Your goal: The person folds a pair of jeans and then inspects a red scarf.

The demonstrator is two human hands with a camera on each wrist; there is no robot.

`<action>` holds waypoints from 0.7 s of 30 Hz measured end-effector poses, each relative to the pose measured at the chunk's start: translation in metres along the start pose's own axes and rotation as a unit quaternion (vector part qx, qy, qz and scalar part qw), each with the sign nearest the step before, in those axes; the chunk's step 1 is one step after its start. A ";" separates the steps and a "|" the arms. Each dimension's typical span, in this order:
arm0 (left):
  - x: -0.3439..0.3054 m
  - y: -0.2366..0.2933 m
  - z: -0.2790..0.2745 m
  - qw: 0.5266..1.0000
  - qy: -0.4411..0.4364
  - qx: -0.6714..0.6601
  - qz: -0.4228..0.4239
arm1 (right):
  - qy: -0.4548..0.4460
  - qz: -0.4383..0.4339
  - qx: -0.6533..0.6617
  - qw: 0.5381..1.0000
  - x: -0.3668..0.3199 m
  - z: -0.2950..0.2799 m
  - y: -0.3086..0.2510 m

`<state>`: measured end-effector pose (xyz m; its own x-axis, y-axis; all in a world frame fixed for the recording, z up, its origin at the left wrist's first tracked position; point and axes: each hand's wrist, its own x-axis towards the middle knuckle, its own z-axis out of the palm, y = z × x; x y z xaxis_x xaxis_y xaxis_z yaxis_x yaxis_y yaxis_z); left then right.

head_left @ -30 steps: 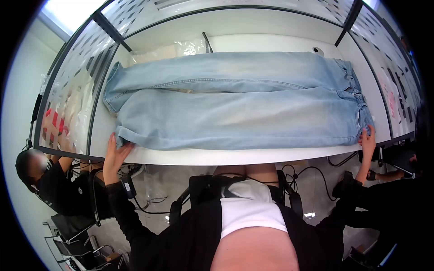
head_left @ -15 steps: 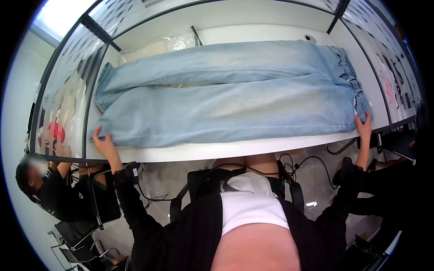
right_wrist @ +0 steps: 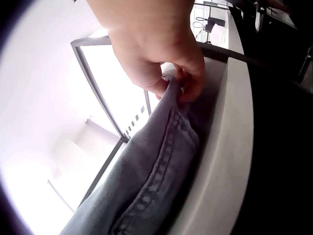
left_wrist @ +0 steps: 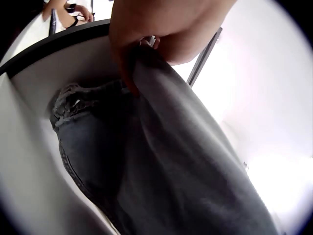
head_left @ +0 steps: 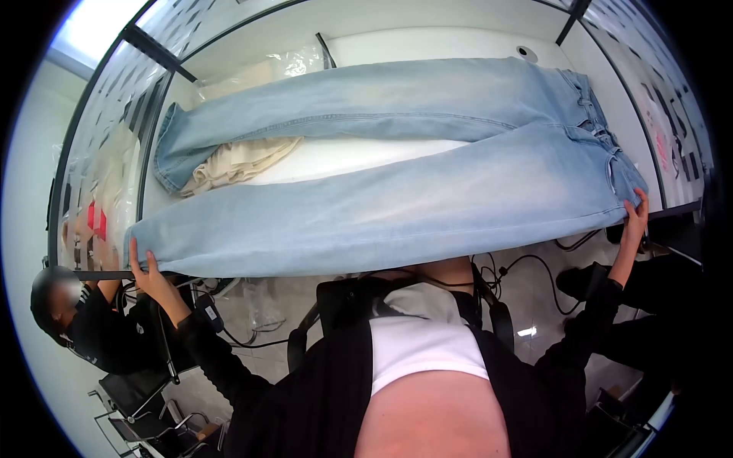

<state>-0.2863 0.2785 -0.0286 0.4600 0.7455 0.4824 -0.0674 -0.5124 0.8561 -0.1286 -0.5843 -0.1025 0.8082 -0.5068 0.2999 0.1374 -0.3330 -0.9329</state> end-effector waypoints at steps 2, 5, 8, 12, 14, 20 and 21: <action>-0.002 -0.021 -0.009 0.999 -0.030 -0.015 -0.025 | -0.011 -0.017 -0.045 0.999 0.000 -0.004 0.013; -0.011 -0.027 -0.016 0.996 -0.069 0.004 -0.049 | -0.039 -0.074 -0.267 0.960 -0.001 -0.013 0.024; -0.011 -0.042 -0.036 0.969 -0.187 0.157 -0.038 | -0.065 0.013 -0.329 0.942 -0.001 -0.016 0.024; -0.028 -0.033 -0.023 0.948 -0.207 0.095 -0.223 | -0.078 0.019 -0.390 0.917 -0.005 -0.004 0.004; -0.033 -0.033 -0.014 0.931 -0.215 0.066 -0.288 | -0.077 -0.030 -0.476 0.876 -0.003 -0.004 0.004; -0.001 -0.021 -0.014 0.832 -0.298 0.402 -0.238 | -0.137 0.075 -0.668 0.727 -0.010 0.042 -0.078; 0.012 -0.020 -0.014 0.805 -0.319 0.449 -0.221 | -0.176 0.039 -0.655 0.734 0.003 0.038 -0.073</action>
<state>-0.2921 0.3039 -0.0373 0.6443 0.7152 -0.2708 0.7624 -0.5726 0.3014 -0.1147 -0.5312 -0.0407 0.9140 -0.4048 -0.0292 -0.3991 -0.9096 0.1158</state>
